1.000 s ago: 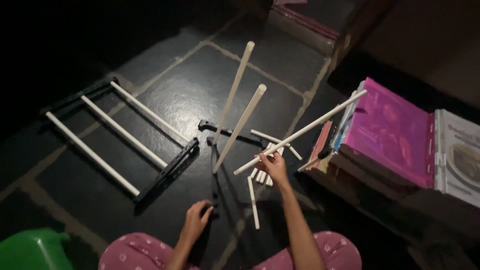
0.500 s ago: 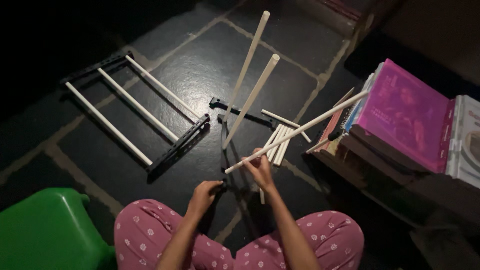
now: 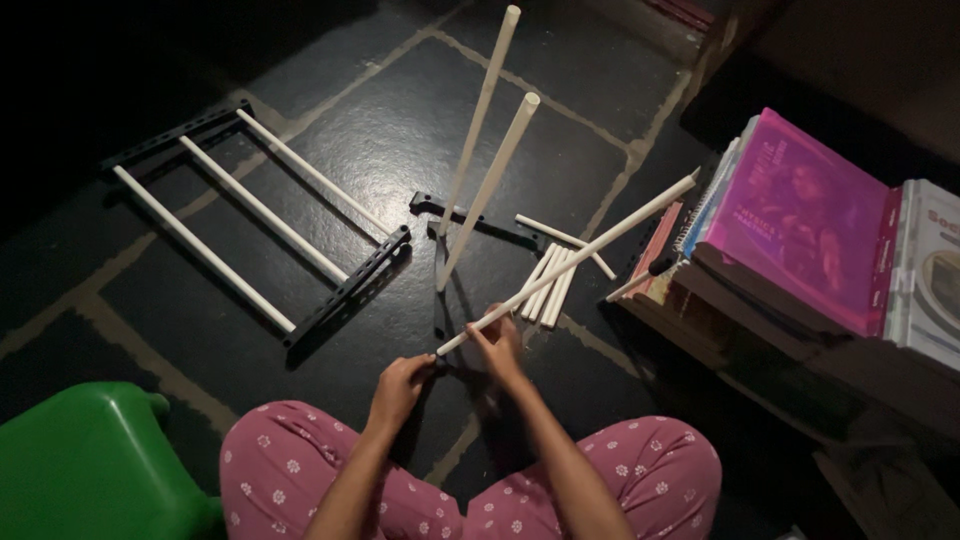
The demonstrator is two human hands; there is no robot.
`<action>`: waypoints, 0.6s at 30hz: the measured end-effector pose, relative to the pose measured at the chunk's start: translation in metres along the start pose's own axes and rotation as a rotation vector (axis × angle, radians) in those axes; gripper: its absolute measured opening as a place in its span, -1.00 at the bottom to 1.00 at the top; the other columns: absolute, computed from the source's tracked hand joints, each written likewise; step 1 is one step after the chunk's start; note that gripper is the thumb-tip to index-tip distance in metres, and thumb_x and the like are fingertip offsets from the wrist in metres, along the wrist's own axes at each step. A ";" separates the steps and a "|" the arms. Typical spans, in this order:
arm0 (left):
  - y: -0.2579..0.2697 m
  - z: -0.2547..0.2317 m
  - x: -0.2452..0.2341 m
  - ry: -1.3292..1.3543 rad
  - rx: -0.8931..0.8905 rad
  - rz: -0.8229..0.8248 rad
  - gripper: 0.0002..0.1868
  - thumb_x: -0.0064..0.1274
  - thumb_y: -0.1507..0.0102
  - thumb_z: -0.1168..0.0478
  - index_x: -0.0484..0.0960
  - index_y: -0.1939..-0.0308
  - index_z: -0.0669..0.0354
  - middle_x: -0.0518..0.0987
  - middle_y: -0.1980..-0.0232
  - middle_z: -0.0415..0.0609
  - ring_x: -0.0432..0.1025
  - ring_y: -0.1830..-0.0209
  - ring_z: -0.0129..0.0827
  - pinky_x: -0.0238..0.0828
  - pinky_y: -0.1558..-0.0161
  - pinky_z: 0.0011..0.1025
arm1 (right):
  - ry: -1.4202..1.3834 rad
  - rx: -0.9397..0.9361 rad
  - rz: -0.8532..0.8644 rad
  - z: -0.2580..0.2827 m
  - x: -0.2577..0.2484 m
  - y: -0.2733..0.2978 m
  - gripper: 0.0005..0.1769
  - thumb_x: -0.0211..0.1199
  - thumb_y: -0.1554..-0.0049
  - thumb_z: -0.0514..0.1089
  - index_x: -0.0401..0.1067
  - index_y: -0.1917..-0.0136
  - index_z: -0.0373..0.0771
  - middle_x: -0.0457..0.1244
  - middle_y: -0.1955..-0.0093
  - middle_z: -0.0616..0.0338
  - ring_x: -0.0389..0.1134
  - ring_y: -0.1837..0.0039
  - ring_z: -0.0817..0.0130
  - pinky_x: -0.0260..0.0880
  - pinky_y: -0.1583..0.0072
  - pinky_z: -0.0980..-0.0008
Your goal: The person assembles a rack by inserting white rods into black plastic frames on the floor. They connect two frames with additional rods and use a hammer to secure the joints.
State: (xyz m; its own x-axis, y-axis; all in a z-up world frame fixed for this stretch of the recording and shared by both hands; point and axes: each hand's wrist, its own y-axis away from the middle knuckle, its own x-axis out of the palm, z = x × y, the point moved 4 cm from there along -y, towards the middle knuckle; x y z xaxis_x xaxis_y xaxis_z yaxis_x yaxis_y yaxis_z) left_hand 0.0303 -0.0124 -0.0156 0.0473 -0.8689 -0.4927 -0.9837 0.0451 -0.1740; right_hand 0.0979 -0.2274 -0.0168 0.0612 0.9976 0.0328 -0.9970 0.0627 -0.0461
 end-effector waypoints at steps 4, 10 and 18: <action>0.000 0.002 0.000 -0.008 0.009 -0.008 -0.65 0.23 -0.11 0.42 0.74 0.02 0.13 0.68 0.17 0.10 0.58 0.18 -0.06 0.51 0.06 -0.25 | 0.361 -0.051 -0.009 0.029 0.008 0.014 -0.63 0.38 -0.14 -0.29 0.32 -0.17 -0.30 0.37 0.01 0.07 0.46 -0.05 0.30 0.50 -0.10 0.36; 0.000 0.007 0.002 0.018 0.028 -0.032 -0.63 0.21 -0.09 0.45 0.75 0.03 0.12 0.69 0.14 0.10 0.60 0.16 -0.07 0.52 0.05 -0.28 | 0.498 -0.146 -0.010 0.039 0.020 0.018 -0.63 0.37 -0.14 -0.26 0.32 -0.17 -0.32 0.42 0.07 0.02 0.52 0.02 0.22 0.56 -0.01 0.32; -0.001 0.016 0.006 0.048 -0.050 0.011 -0.61 0.21 -0.08 0.46 0.74 0.02 0.12 0.68 0.13 0.09 0.62 0.15 -0.11 0.56 0.05 -0.31 | 0.475 -0.262 0.013 0.040 0.032 0.028 -0.67 0.37 -0.15 -0.26 0.33 -0.14 -0.27 0.45 0.08 -0.05 0.55 0.03 0.17 0.59 0.07 0.28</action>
State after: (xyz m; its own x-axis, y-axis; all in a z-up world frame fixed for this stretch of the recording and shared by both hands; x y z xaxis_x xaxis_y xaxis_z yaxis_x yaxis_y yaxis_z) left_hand 0.0342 -0.0101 -0.0319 0.0290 -0.8913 -0.4524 -0.9917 0.0312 -0.1251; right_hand 0.0702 -0.1951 0.0228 0.1244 0.8983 -0.4215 -0.9563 -0.0048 -0.2925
